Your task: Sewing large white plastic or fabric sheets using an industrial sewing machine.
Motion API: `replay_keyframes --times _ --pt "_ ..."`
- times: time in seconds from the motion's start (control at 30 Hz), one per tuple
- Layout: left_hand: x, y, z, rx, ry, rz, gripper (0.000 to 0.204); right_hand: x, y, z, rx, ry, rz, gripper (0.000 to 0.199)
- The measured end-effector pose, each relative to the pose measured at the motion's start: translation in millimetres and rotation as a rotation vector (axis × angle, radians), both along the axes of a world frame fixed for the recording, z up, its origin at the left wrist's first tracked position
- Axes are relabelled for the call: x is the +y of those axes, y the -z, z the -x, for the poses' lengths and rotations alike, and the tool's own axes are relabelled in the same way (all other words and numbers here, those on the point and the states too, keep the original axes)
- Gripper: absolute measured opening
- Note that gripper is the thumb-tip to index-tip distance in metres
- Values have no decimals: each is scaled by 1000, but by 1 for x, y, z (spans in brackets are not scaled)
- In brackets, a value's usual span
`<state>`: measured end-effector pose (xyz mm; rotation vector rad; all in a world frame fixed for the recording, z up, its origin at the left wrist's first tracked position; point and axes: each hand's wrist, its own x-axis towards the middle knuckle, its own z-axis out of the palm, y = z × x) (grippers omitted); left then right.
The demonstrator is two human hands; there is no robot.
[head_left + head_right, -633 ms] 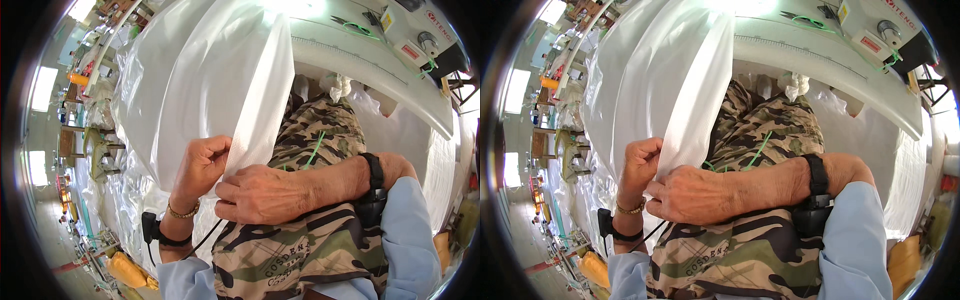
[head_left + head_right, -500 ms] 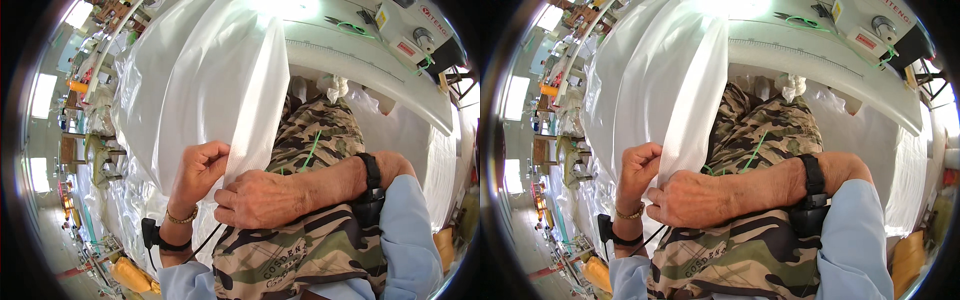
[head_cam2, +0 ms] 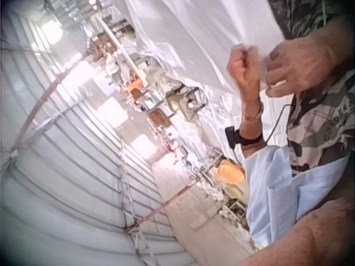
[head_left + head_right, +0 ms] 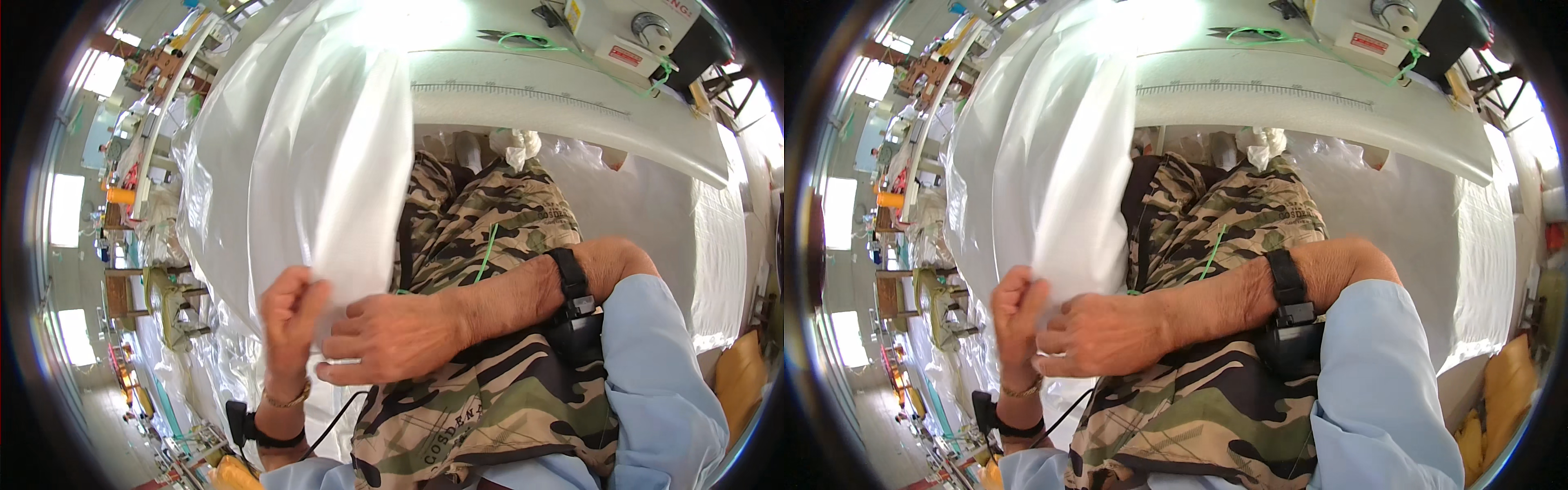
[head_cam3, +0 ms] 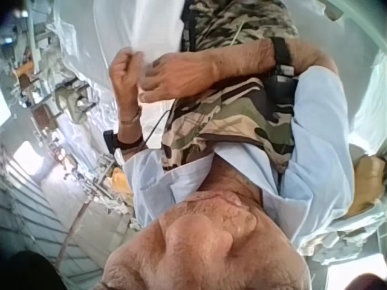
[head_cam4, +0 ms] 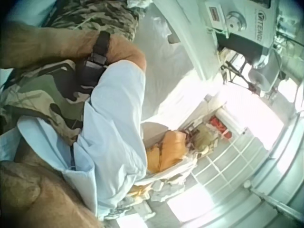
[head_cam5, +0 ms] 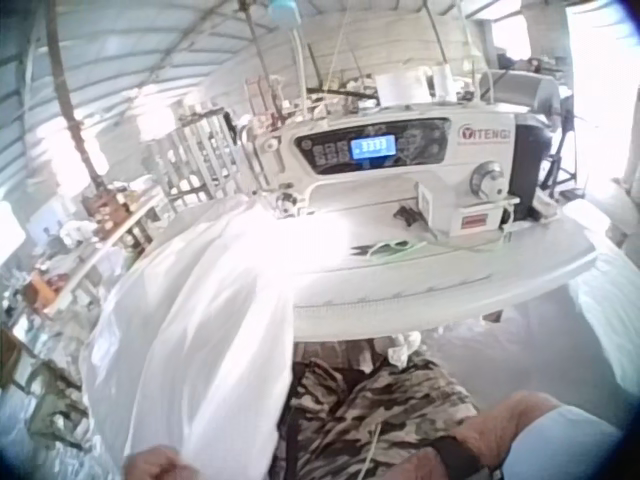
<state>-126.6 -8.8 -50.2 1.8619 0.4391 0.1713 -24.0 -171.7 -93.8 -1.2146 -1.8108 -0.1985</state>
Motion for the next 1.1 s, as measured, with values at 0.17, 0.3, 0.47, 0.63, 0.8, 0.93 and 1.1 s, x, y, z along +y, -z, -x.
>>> replay_keyframes --times 0.17,0.3,0.47,0.63,0.8,0.93,1.1 --pt "47 -51 -21 -260 -123 -296 5 -2 45 -41 509 528 -54 71" --pt "54 -137 -76 -406 -36 -612 8 62 53 -67 812 674 200 92" --pt "6 -212 -102 -267 355 -964 12 194 -42 -99 894 128 224 104" --pt "-6 -181 -76 -131 758 -1301 5 226 -33 -91 441 93 236 82" --pt "-8 -46 -38 15 700 -1048 8 151 84 -99 -65 40 478 61" --pt "-12 51 -17 -154 473 -1023 11 79 115 -111 -71 42 615 47" --pt "-34 95 1 -227 138 -897 4 12 71 -133 -92 87 1005 23"
